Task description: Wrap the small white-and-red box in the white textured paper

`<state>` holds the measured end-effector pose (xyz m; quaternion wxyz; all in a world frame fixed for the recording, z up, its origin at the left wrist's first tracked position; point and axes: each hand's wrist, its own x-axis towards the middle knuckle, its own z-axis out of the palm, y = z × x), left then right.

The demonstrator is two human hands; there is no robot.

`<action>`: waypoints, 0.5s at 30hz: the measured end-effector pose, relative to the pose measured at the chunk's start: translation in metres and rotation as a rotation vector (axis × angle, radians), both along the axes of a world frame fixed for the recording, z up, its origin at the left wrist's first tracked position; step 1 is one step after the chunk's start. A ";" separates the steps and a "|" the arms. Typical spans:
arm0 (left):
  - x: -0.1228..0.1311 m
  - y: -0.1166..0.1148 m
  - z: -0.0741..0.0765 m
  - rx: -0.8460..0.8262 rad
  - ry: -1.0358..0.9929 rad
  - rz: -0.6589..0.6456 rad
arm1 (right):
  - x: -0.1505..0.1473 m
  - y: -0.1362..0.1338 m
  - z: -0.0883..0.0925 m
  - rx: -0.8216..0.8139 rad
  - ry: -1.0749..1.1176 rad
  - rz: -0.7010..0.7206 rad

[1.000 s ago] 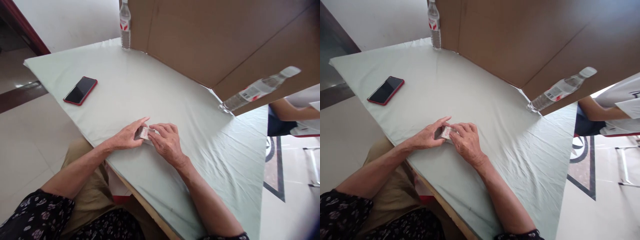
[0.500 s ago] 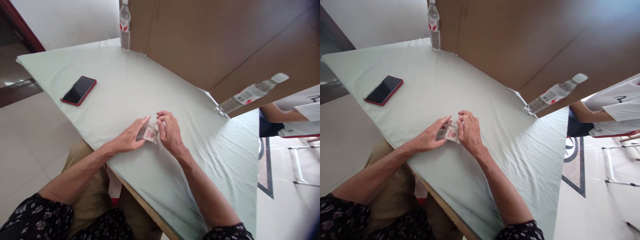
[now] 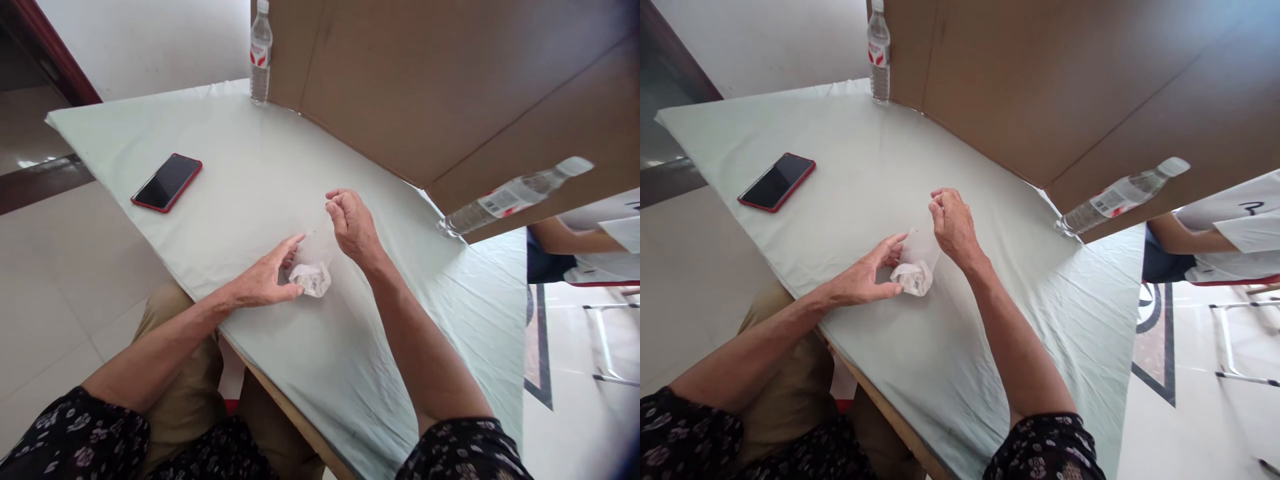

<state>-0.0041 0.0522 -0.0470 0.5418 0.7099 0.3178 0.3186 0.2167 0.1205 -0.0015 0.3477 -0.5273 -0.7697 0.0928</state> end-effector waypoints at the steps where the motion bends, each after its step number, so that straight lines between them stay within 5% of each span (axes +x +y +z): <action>1: -0.001 0.001 0.001 -0.028 -0.029 0.003 | 0.001 0.006 -0.001 -0.010 0.016 -0.005; 7: -0.005 0.007 0.006 -0.325 -0.117 -0.056 | 0.003 0.021 0.000 -0.112 0.281 -0.049; 12: -0.007 0.008 0.011 -0.409 -0.179 -0.040 | 0.003 -0.027 0.006 -0.053 0.526 -0.240; 15: -0.008 0.009 0.010 -0.422 -0.188 -0.039 | -0.003 -0.063 0.009 -0.235 0.367 -0.190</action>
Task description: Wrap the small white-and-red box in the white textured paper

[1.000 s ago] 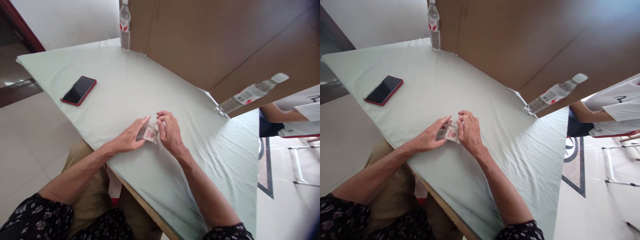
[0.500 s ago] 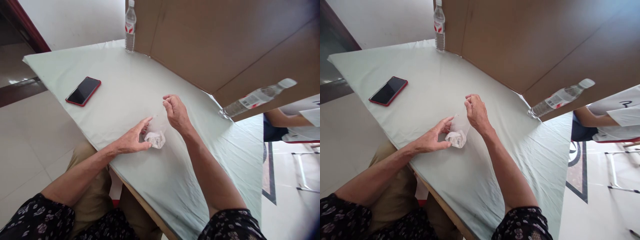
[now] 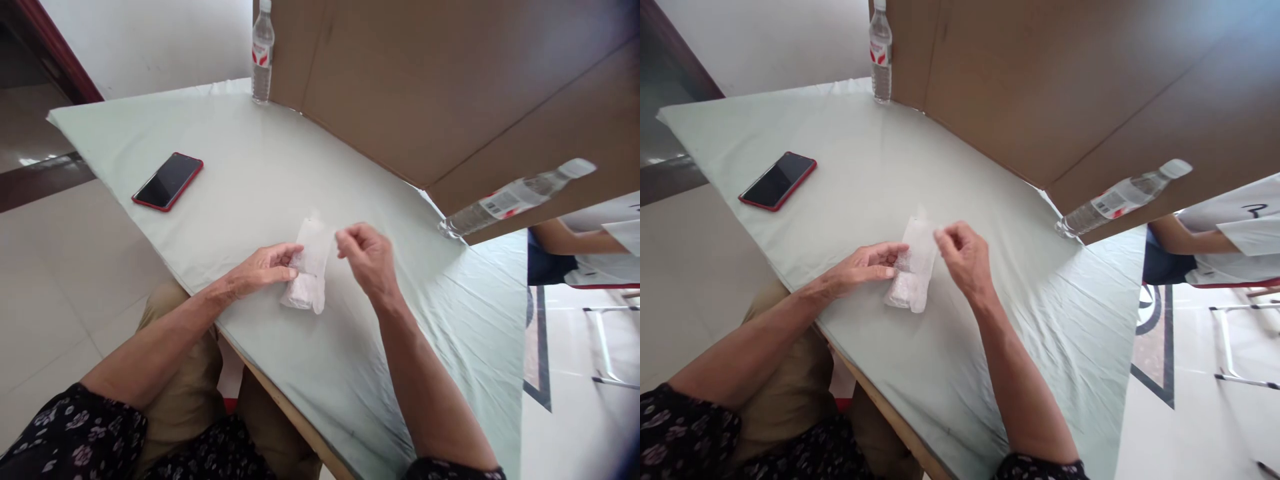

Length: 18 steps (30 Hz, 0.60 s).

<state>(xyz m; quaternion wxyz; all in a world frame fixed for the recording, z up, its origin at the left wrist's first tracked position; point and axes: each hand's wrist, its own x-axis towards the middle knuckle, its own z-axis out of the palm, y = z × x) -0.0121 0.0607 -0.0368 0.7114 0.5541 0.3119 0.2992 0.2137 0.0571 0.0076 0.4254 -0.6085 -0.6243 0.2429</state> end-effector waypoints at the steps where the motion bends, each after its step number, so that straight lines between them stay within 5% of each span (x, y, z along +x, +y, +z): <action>1: 0.000 0.000 -0.001 0.003 0.002 0.005 | -0.004 -0.009 0.000 -0.070 -0.085 0.043; 6: -0.002 0.001 -0.004 0.028 -0.047 0.031 | -0.024 -0.021 -0.004 -0.257 -0.439 0.039; 10: -0.002 0.003 -0.005 0.013 -0.082 0.061 | -0.019 -0.016 -0.010 -0.283 -0.482 0.050; 14: -0.002 0.005 -0.008 0.061 -0.014 0.172 | 0.003 -0.013 -0.013 -0.287 -0.167 0.041; 18: -0.001 0.005 -0.007 0.353 0.249 0.435 | 0.014 -0.008 -0.016 -0.337 0.300 0.061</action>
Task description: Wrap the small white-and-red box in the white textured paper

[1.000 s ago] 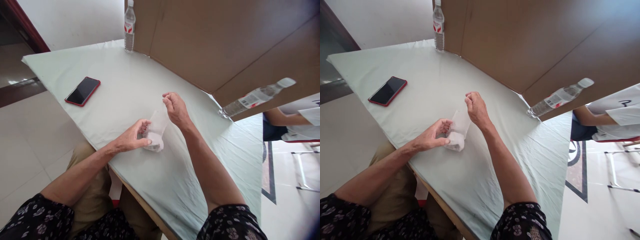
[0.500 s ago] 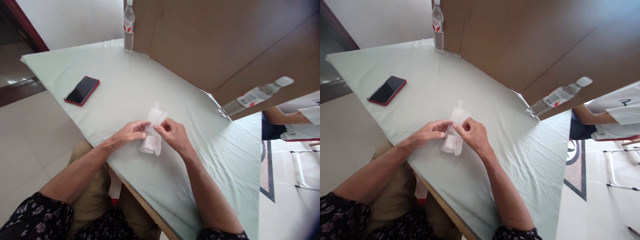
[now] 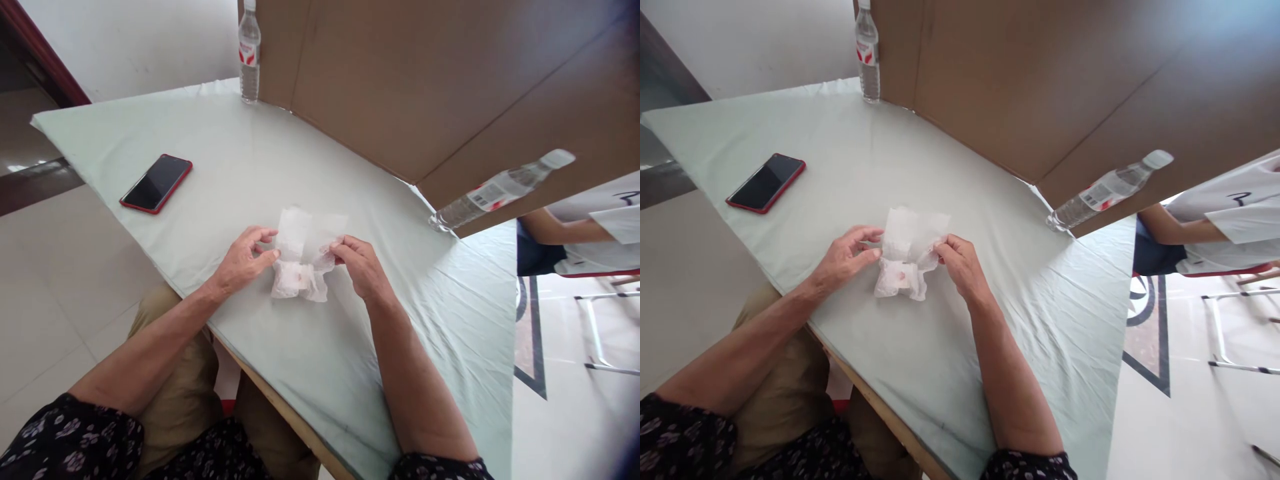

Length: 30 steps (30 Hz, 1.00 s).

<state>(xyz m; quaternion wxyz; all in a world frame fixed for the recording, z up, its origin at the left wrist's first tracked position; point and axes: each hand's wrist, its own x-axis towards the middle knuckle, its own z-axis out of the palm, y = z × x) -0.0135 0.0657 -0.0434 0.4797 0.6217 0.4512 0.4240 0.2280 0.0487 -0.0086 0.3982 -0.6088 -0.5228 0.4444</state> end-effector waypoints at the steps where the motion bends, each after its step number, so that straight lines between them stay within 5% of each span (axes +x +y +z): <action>1: 0.001 -0.001 0.001 0.060 0.057 0.038 | -0.001 0.001 -0.002 -0.037 0.084 -0.007; 10: 0.014 -0.013 0.008 0.094 0.289 -0.034 | -0.024 -0.004 -0.006 -0.145 0.406 0.035; 16: 0.004 -0.003 0.005 0.021 0.202 0.038 | -0.012 0.003 -0.013 -0.049 0.401 -0.130; 20: -0.010 0.011 -0.001 0.182 0.361 0.215 | 0.004 0.011 -0.025 -0.014 0.324 -0.230; 24: -0.022 0.023 -0.009 0.239 0.526 0.252 | 0.016 0.016 -0.036 -0.045 0.168 -0.282; 30: -0.019 0.013 0.002 0.368 0.404 0.299 | 0.024 0.011 -0.025 0.295 -0.035 -0.440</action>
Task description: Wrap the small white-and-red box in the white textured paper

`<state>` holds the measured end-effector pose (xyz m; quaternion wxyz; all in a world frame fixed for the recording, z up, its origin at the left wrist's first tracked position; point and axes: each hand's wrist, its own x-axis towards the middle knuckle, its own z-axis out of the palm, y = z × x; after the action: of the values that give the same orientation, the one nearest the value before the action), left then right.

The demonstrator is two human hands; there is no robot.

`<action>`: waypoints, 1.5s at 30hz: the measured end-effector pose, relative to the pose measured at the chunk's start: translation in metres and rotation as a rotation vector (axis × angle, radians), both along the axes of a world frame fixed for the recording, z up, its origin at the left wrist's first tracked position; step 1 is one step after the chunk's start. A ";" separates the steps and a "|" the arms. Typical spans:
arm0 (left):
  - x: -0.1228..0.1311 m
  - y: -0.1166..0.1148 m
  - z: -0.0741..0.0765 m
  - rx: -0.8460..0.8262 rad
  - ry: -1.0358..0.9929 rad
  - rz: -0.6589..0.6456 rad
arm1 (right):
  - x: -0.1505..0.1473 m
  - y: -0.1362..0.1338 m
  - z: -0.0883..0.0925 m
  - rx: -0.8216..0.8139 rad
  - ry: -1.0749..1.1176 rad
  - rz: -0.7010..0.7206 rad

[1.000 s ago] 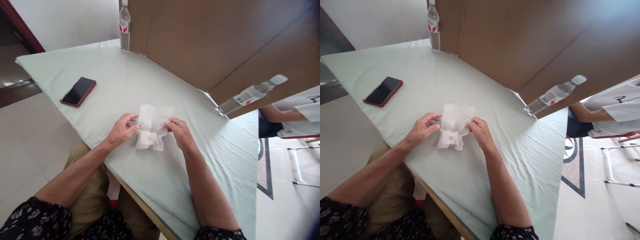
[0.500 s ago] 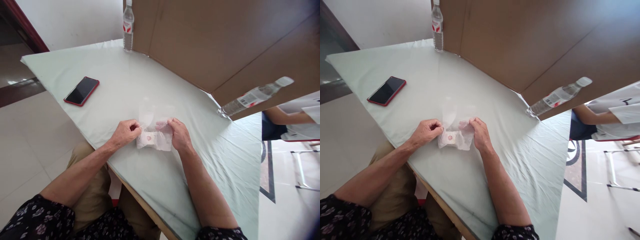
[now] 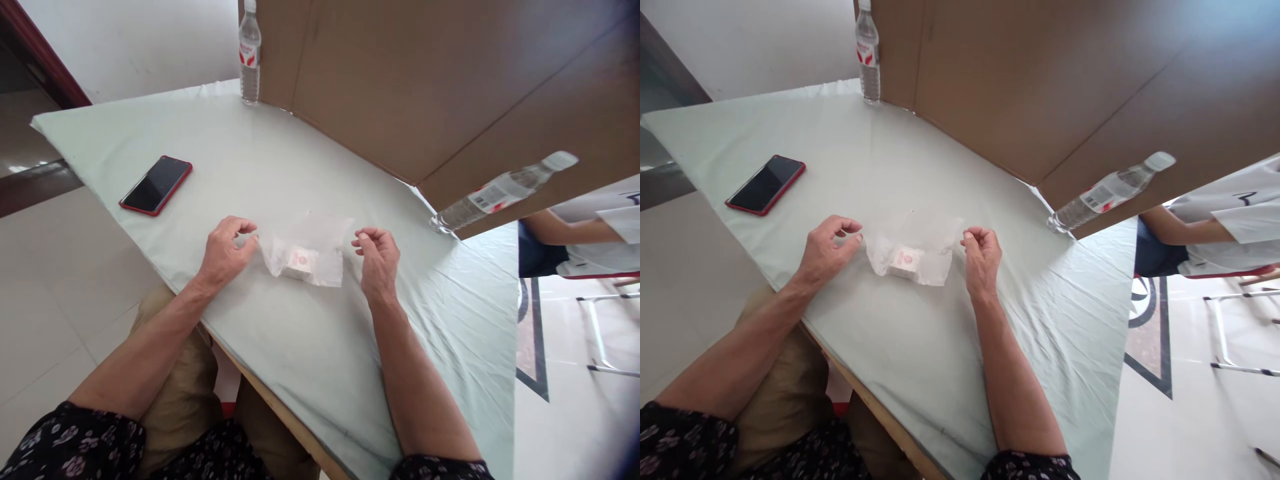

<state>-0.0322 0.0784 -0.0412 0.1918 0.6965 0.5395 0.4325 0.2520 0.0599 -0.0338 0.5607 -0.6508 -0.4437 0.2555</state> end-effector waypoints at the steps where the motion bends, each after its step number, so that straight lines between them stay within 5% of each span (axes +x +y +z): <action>1: 0.003 -0.005 0.003 0.085 -0.003 -0.033 | -0.001 -0.003 0.006 0.040 -0.024 0.006; 7: 0.020 -0.028 0.009 0.434 0.118 -0.388 | -0.016 -0.019 0.036 -0.021 -0.160 0.326; 12: 0.021 -0.022 0.003 0.181 0.269 -0.394 | -0.019 -0.020 0.036 -0.244 -0.347 0.457; 17: 0.011 -0.012 0.003 -0.080 0.187 -0.251 | -0.016 -0.023 0.041 -0.178 -0.383 0.584; 20: 0.007 -0.010 0.004 -0.152 0.060 -0.318 | -0.015 -0.027 0.050 -0.165 -0.292 0.854; 24: 0.002 -0.009 0.007 -0.181 -0.131 -0.494 | -0.012 -0.032 0.056 -0.435 -0.193 1.356; 26: -0.001 -0.007 0.006 -0.262 -0.099 -0.574 | -0.011 -0.032 0.055 -0.544 -0.203 1.428; 29: -0.005 -0.005 0.004 -0.252 0.101 -0.546 | -0.011 -0.031 0.054 -0.495 -0.287 1.252; 34: -0.001 -0.006 0.001 0.010 0.294 -0.512 | -0.016 -0.027 0.043 -0.223 -0.421 0.797; 40: 0.002 -0.004 -0.014 -0.098 0.440 -0.666 | -0.033 -0.024 0.005 -0.133 -0.660 0.752; 45: 0.001 -0.002 -0.023 -0.099 0.503 -0.664 | -0.012 -0.021 0.020 -0.129 -0.648 0.560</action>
<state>-0.0314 0.0762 -0.0638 0.2163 0.9065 0.3358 0.1372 0.2401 0.0393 -0.0142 0.2596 -0.5854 -0.7395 0.2073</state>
